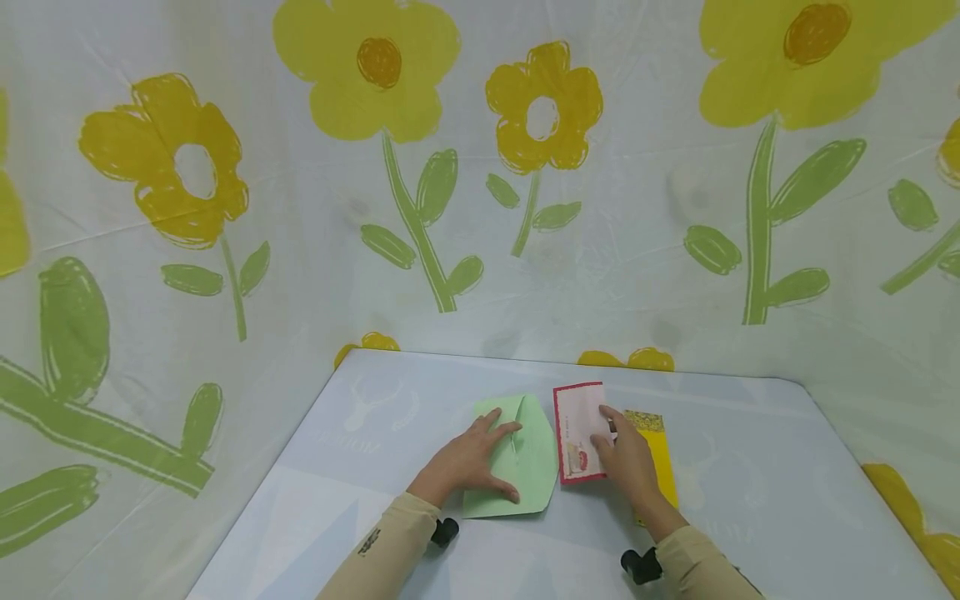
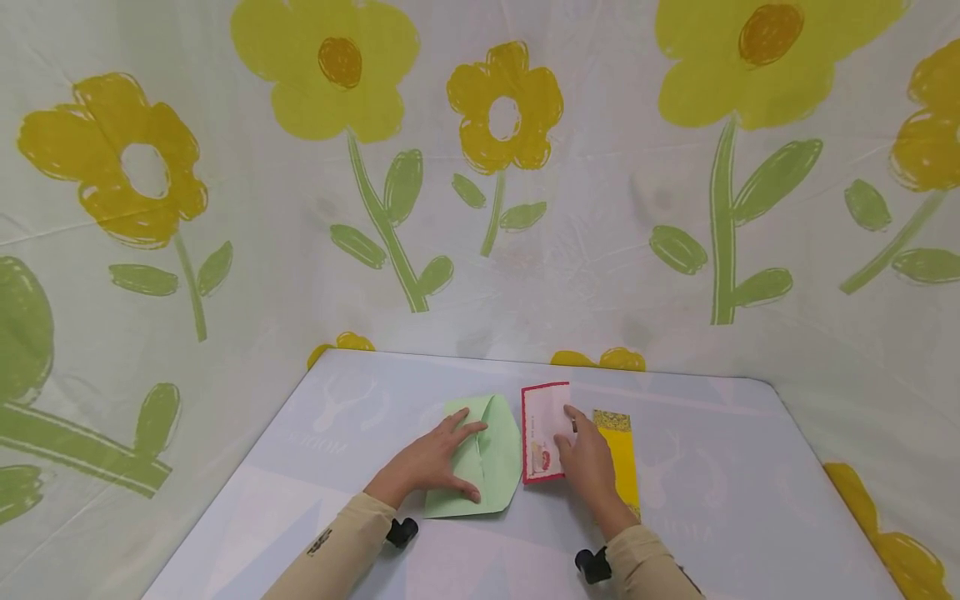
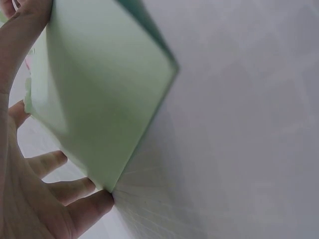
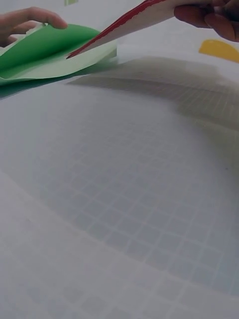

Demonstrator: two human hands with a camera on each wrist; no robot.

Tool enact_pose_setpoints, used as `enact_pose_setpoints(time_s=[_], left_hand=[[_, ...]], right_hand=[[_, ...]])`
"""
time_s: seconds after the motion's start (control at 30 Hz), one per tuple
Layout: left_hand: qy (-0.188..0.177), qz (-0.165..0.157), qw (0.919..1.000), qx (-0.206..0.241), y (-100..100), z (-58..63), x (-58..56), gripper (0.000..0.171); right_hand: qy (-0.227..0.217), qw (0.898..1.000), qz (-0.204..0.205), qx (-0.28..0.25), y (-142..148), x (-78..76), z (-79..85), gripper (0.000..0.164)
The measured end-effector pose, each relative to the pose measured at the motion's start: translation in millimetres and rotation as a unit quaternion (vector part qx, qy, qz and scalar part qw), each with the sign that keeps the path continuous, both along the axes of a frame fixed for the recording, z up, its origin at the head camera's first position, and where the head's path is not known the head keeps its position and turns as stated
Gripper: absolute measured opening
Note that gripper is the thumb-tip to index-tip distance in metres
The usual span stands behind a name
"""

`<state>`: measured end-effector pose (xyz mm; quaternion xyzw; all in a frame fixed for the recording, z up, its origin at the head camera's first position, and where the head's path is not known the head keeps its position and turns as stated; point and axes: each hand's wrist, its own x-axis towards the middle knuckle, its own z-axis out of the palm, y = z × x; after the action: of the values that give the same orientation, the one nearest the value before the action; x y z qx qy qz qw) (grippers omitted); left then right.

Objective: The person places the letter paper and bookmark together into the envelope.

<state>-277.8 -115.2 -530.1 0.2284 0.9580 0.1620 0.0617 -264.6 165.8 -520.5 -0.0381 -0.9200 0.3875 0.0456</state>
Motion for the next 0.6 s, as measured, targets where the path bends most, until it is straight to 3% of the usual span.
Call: enact_pose_setpoints(time_s=[0.6], left_hand=[[-0.002,0.001,1.0000,0.004,0.4,0.2,-0.4,0.116]], right_hand=[[0.002,1.000,0.002,-0.002,-6.1,-0.8,-1.6,0.062]])
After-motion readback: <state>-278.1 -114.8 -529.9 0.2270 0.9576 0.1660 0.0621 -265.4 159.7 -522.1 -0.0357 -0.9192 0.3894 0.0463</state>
